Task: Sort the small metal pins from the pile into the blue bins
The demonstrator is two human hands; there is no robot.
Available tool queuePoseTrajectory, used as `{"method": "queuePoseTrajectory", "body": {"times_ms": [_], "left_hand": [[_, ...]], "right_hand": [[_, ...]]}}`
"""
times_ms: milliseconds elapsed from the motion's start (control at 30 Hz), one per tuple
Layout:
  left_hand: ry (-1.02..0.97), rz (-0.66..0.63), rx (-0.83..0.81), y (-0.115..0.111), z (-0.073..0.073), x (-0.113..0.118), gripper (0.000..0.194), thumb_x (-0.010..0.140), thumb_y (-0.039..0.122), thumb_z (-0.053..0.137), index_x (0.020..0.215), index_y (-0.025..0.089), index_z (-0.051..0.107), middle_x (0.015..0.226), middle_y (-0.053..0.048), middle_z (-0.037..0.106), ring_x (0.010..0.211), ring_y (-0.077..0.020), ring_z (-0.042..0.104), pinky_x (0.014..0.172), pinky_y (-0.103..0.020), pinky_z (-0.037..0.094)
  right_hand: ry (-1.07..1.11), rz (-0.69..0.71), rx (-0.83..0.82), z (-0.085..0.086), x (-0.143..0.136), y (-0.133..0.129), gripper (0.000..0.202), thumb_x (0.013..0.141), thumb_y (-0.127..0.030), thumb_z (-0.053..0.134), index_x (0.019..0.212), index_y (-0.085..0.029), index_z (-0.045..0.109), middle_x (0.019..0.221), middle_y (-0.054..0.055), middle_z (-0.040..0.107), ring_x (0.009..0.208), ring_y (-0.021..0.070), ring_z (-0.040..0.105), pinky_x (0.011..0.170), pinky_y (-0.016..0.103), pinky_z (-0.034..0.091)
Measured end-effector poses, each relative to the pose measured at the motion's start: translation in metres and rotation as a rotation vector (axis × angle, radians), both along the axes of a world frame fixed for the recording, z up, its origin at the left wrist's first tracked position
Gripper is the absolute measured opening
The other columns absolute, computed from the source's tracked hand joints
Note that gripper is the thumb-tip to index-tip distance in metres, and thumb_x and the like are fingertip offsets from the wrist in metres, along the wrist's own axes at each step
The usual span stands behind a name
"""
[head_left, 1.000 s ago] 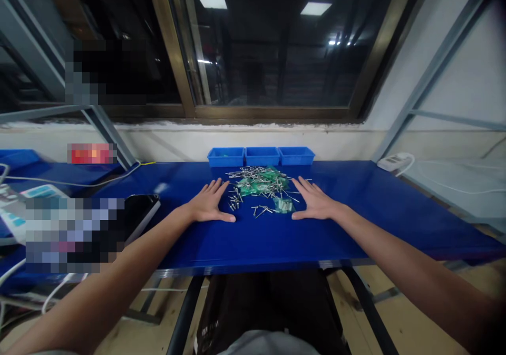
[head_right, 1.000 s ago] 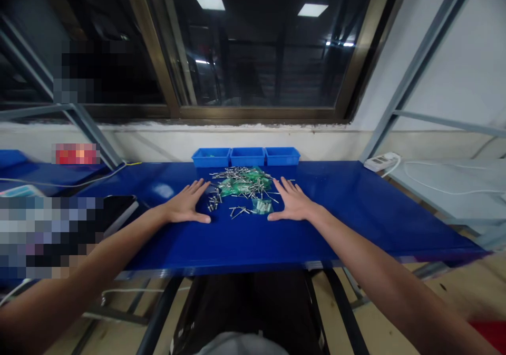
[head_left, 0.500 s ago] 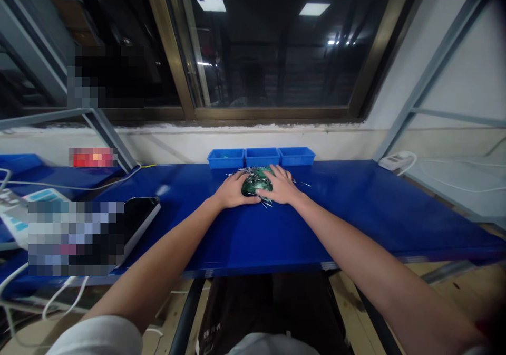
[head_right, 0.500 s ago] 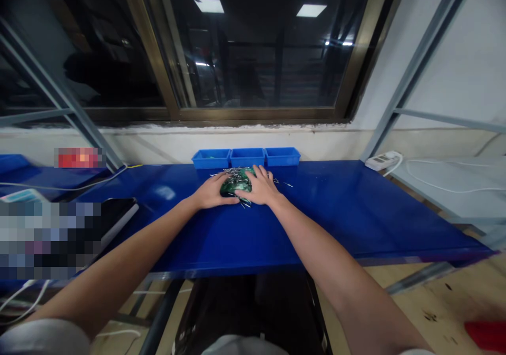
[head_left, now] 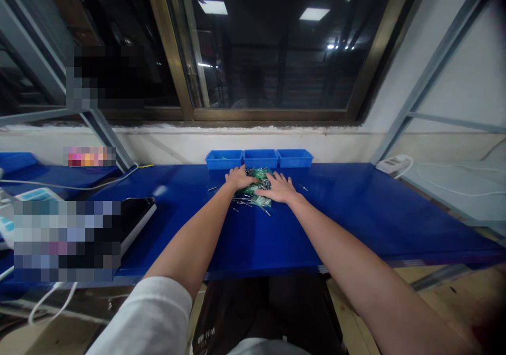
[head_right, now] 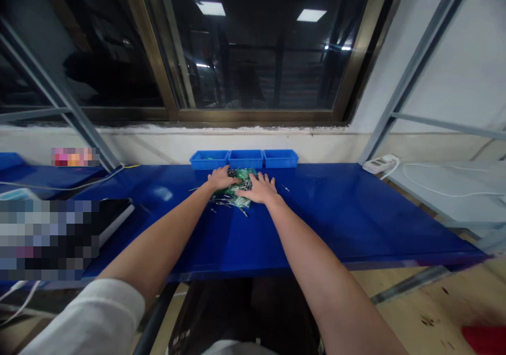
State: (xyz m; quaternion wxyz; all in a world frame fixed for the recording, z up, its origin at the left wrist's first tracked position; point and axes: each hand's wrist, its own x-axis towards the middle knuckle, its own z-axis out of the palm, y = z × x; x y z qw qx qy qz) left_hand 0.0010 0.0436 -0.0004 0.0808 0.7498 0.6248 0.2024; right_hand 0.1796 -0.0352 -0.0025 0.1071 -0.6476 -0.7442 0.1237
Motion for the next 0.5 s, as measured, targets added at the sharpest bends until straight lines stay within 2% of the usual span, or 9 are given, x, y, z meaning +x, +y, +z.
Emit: {"method": "queuePoseTrajectory", "body": {"times_ms": [67,167,233,333,500], "left_hand": [[-0.006,0.011,-0.089,0.007,0.007,0.006,0.076,0.048,0.060,0.070,0.112,0.019,0.058,0.112,-0.016,0.064,0.104,-0.0367,0.058,0.080,-0.045,0.046],[-0.023,-0.069,-0.262,0.014,0.016,0.011,0.049,0.053,0.048,0.070,0.090,0.016,0.064,0.094,-0.014,0.069,0.087,-0.0320,0.064,0.069,-0.038,0.049],[-0.034,-0.100,-0.245,0.013,0.018,0.010,0.044,0.055,0.042,0.069,0.089,0.016,0.064,0.092,-0.014,0.069,0.085,-0.0312,0.063,0.068,-0.037,0.049],[-0.046,-0.107,-0.076,0.003,0.016,0.004,0.042,0.064,0.034,0.063,0.102,0.018,0.059,0.100,-0.012,0.066,0.093,-0.0291,0.061,0.077,-0.038,0.047],[-0.056,-0.348,0.326,-0.021,0.017,0.000,0.023,0.075,0.024,0.053,0.096,0.019,0.059,0.097,-0.008,0.060,0.090,-0.0226,0.057,0.082,-0.037,0.046]], "right_hand": [[0.002,-0.005,0.010,0.002,-0.004,-0.002,0.103,0.064,-0.083,0.039,0.146,-0.026,0.015,0.153,0.013,0.010,0.138,0.0381,0.007,0.107,0.056,0.005],[0.003,-0.011,-0.004,0.004,-0.007,-0.005,0.103,0.064,-0.082,0.039,0.146,-0.025,0.015,0.153,0.013,0.008,0.138,0.0386,0.007,0.108,0.055,0.005],[0.004,-0.015,-0.014,0.004,-0.008,-0.005,0.103,0.065,-0.082,0.039,0.146,-0.024,0.015,0.153,0.014,0.007,0.138,0.0389,0.006,0.108,0.055,0.005],[0.009,-0.025,-0.018,0.002,-0.011,-0.003,0.103,0.065,-0.083,0.037,0.146,-0.023,0.016,0.153,0.014,0.007,0.138,0.0394,0.004,0.107,0.057,0.004],[0.021,-0.077,0.015,0.000,-0.018,0.001,0.102,0.065,-0.083,0.036,0.145,-0.020,0.020,0.152,0.017,0.012,0.137,0.0415,0.008,0.105,0.059,0.005]]}}
